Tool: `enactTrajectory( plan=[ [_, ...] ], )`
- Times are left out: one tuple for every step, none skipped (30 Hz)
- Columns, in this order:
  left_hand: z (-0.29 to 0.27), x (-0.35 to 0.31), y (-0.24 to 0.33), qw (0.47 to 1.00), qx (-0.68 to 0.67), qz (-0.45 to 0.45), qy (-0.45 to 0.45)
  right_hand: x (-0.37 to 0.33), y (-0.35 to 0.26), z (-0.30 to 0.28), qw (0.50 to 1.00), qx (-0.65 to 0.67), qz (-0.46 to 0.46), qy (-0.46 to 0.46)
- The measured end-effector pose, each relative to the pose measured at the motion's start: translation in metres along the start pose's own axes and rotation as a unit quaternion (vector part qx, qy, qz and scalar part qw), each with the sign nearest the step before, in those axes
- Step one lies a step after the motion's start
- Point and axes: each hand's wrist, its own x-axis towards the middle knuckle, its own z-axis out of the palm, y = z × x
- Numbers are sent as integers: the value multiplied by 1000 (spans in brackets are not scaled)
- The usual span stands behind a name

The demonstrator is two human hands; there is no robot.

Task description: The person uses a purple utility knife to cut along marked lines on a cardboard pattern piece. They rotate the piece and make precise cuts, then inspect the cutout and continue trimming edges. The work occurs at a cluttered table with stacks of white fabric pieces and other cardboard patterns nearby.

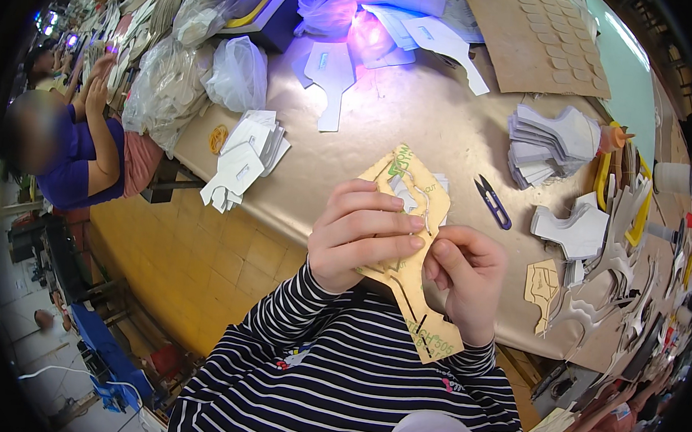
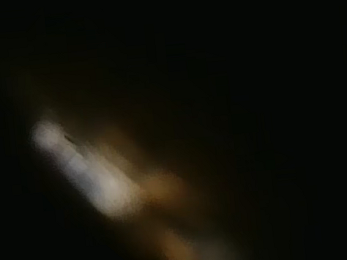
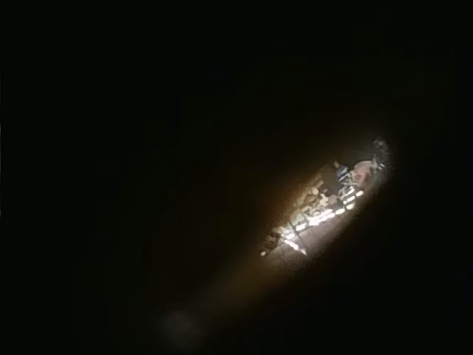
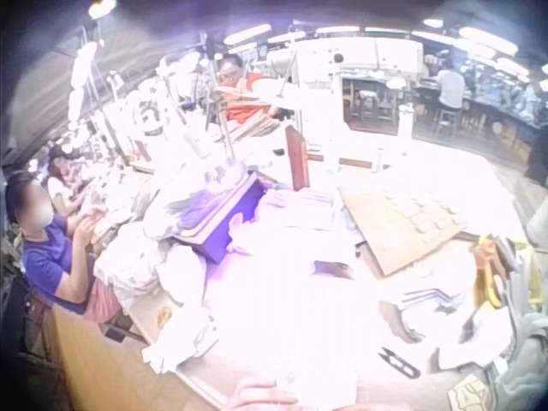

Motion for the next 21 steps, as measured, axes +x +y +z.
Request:
enactTrajectory(
  plan=[
    [-1,0,0,1000,-1,-1,-4,-1,1,3,996,-74,-44,21],
    [-1,0,-1,1000,-2,-3,-7,-1,2,4,984,-147,-88,42],
    [-1,1,-1,1000,-3,-6,-9,0,2,5,956,-232,-173,43],
    [-2,1,-2,1000,-5,-5,-12,4,3,6,914,-314,-255,42],
    [-2,2,-3,1000,-8,-4,-15,6,3,6,857,-392,-332,47],
    [-2,2,-3,1000,-11,-3,-18,5,2,7,848,-403,-342,51],
    [-2,2,-3,1000,-19,-5,-14,6,2,7,838,-415,-350,60],
    [-1,2,-2,1000,-27,-8,-11,5,2,7,830,-426,-354,65],
    [0,3,-2,999,-34,-11,-7,5,1,8,835,-425,-343,70],
    [2,3,-1,999,-37,-14,-3,4,1,8,841,-424,-329,71],
    [3,2,-1,999,-39,-18,2,3,1,8,848,-422,-311,74],
    [4,2,-1,999,-42,-22,6,3,2,9,868,-389,-301,69],
    [4,3,-1,999,-43,-22,7,3,4,10,888,-354,-287,67],
    [3,3,-1,999,-44,-22,7,3,4,11,906,-322,-265,71],
    [3,3,-2,999,-45,-22,8,2,4,11,928,-288,-229,60],
    [1,3,-3,999,-41,-17,0,0,4,11,947,-257,-184,55],
    [-1,3,-5,999,-36,-12,-9,-1,3,10,963,-225,-139,49],
    [-2,4,-5,999,-32,-7,-17,-2,1,8,985,-147,-81,37],
    [-2,4,-5,999,-38,-6,-17,-3,-2,6,997,-67,-21,24],
    [-2,4,-5,999,-44,-5,-18,-3,-4,4,1000,-3,22,8],
    [-1,4,-5,999,-50,-3,-18,-3,-4,4,999,27,45,7]
  ],
)
